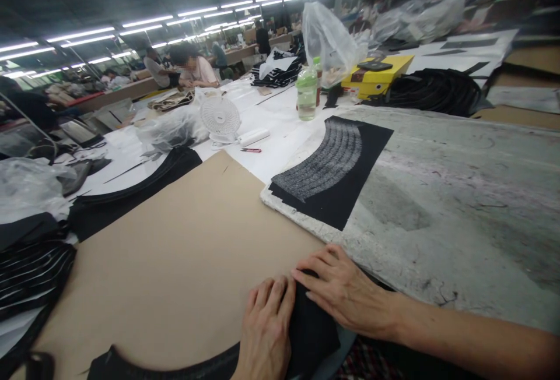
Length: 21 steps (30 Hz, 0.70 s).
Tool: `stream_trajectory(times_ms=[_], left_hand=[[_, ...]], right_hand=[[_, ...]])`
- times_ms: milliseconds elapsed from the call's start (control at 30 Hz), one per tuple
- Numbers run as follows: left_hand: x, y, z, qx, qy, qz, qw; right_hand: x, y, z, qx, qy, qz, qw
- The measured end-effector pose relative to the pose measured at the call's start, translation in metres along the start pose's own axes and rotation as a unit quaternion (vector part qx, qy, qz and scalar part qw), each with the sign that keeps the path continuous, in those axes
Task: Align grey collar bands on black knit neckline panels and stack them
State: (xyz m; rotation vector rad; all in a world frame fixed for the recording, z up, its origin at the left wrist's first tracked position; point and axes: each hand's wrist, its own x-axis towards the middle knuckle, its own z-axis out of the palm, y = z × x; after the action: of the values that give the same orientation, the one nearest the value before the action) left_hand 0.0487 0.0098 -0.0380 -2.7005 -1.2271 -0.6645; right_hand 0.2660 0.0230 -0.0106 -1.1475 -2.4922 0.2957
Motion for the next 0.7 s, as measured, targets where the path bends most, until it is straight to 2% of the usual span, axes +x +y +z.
stream_trajectory(times_ms=[133,267,400,500,633,700], left_hand=[[-0.003,0.002,0.002,0.018,-0.005,-0.006,1.0],[-0.004,0.004,0.002,0.017,-0.01,-0.015,1.0],[-0.006,0.004,0.002,0.021,-0.013,-0.022,0.999],[-0.008,0.005,0.002,0.014,-0.048,-0.036,0.998],[-0.016,0.013,-0.003,-0.008,-0.088,-0.096,0.991],[-0.02,0.019,-0.009,-0.014,-0.099,-0.115,0.988]], right_hand=[[-0.001,0.003,0.013,-0.066,0.017,0.007,0.998],[0.0,0.007,0.011,-0.118,0.045,0.035,0.991],[0.001,0.003,0.01,-0.096,0.028,0.0,0.995],[0.0,0.002,0.016,-0.104,0.028,-0.015,0.994],[-0.003,0.008,0.026,-0.15,0.042,-0.033,0.987],[-0.005,0.015,0.032,-0.177,0.055,-0.062,0.981]])
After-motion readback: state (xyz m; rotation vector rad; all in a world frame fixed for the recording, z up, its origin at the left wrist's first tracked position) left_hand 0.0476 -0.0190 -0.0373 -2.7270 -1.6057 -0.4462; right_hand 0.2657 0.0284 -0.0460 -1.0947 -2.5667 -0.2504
